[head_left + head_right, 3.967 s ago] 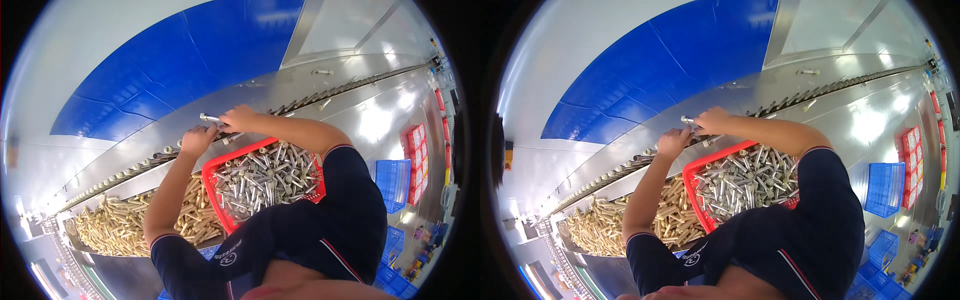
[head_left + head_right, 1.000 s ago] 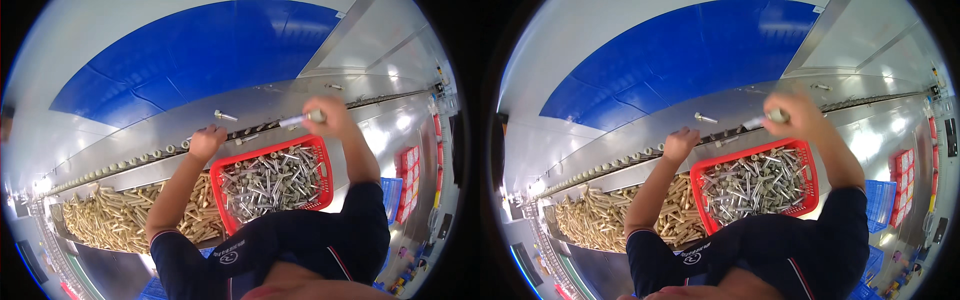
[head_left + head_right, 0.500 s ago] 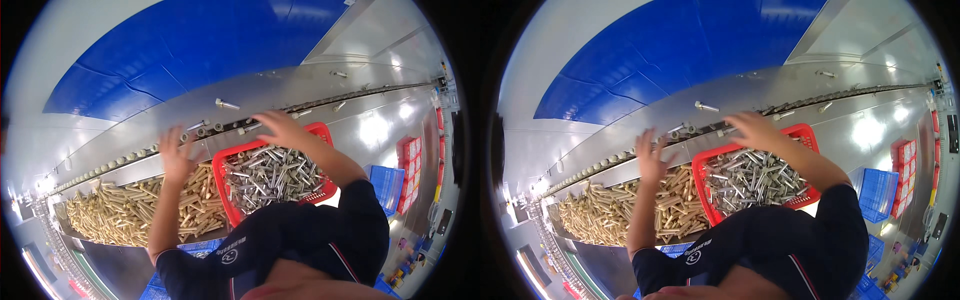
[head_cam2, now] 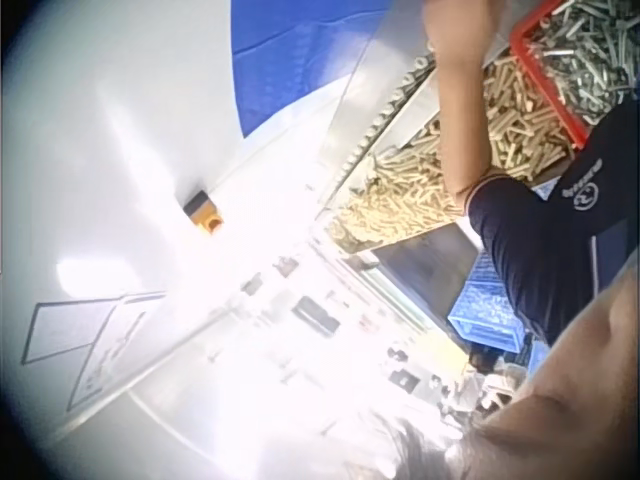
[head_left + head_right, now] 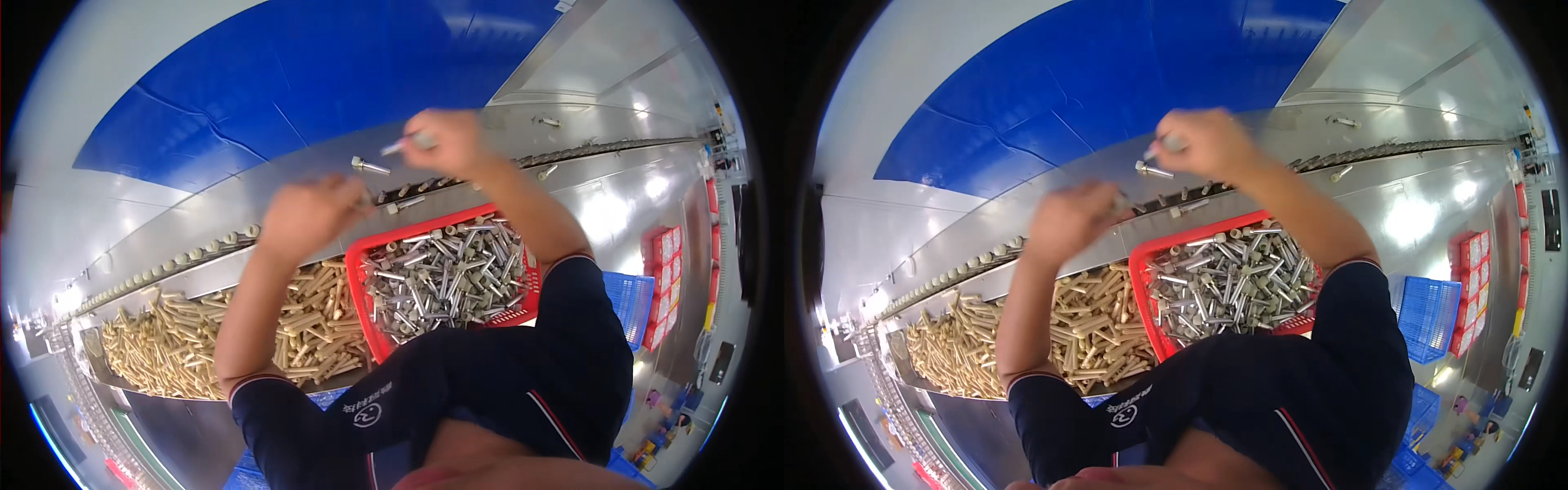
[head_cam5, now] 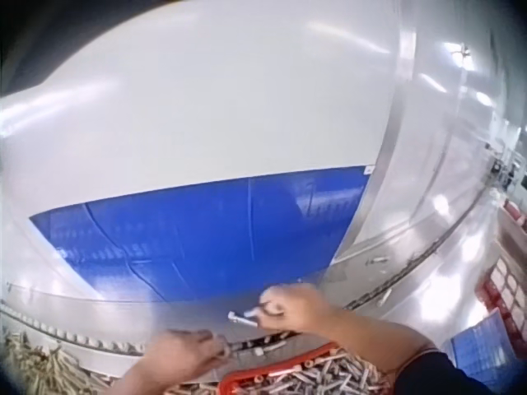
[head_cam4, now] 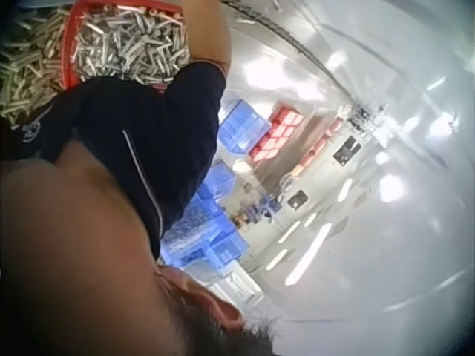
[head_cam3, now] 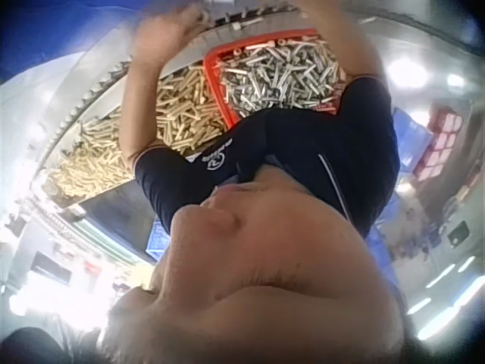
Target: The person places small silver mechanical components from a red basket onto a moving conveyor belt with many white cylindrical holders.
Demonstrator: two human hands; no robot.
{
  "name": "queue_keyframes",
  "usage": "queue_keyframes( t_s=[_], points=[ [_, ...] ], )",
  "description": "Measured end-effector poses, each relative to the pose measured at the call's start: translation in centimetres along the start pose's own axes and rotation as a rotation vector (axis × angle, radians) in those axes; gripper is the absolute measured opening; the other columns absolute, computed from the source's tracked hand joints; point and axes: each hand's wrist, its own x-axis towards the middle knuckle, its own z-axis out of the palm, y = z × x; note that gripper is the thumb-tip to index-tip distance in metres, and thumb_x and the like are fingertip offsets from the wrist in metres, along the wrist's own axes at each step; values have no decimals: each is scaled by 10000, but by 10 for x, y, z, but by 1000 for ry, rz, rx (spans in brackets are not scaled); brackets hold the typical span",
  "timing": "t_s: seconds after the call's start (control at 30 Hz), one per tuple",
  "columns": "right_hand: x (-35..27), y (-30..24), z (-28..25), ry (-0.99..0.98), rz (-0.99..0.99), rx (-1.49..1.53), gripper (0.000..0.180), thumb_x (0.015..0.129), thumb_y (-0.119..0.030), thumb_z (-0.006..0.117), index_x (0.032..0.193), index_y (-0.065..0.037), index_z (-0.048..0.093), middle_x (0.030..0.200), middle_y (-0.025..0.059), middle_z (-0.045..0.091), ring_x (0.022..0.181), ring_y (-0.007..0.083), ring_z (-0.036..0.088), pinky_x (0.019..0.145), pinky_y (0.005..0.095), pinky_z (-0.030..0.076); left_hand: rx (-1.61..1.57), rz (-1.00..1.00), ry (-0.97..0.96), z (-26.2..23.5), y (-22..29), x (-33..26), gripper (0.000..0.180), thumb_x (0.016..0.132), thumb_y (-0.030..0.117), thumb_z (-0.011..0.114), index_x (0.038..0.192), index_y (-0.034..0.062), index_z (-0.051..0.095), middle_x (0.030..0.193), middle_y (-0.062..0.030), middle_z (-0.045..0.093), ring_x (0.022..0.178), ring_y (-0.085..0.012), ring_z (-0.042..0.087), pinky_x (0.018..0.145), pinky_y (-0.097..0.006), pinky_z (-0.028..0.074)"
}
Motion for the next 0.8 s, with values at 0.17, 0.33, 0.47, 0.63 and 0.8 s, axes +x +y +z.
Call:
queue_keyframes(
  t_s=[0.17,0.33,0.47,0.63,0.8],
  points=[
    [-106,33,-31,-696,299,-17,432,751,-225,717,1134,-110,555,972,119,627,945,252,613,786,382,491,-369,-12,-286,99,60,-72,461,802,300,636,1230,184,508,1278,-120,462,1134,-304,496,930,-473,412],
    [-114,33,66,-396,54,127,596,742,-292,728,1266,-122,501,1243,140,492,1184,317,442,982,432,374,151,-293,173,81,-41,-100,608,747,386,703,1284,195,492,1403,-154,343,1277,-349,356,1067,-500,258],
    [-7,-6,149,-147,-288,-133,502,735,-392,710,1108,-80,583,1057,133,580,990,287,565,829,385,464,314,-164,32,90,-85,-79,319,758,358,666,1007,174,587,1071,-124,564,893,-282,592,763,-418,483],
    [4,22,125,-10,-183,16,290,721,-327,726,766,-85,572,583,104,574,494,286,572,457,364,454,319,-50,269,81,-80,-38,166,775,292,637,749,157,545,743,-11,600,482,-215,577,457,-333,478],
    [-67,-12,-16,-422,246,5,326,732,-275,735,918,-75,558,798,81,603,690,211,607,596,319,478,-307,-8,46,81,31,-30,311,766,312,669,1011,136,592,1077,-109,568,892,-275,601,759,-428,490]
  ],
)
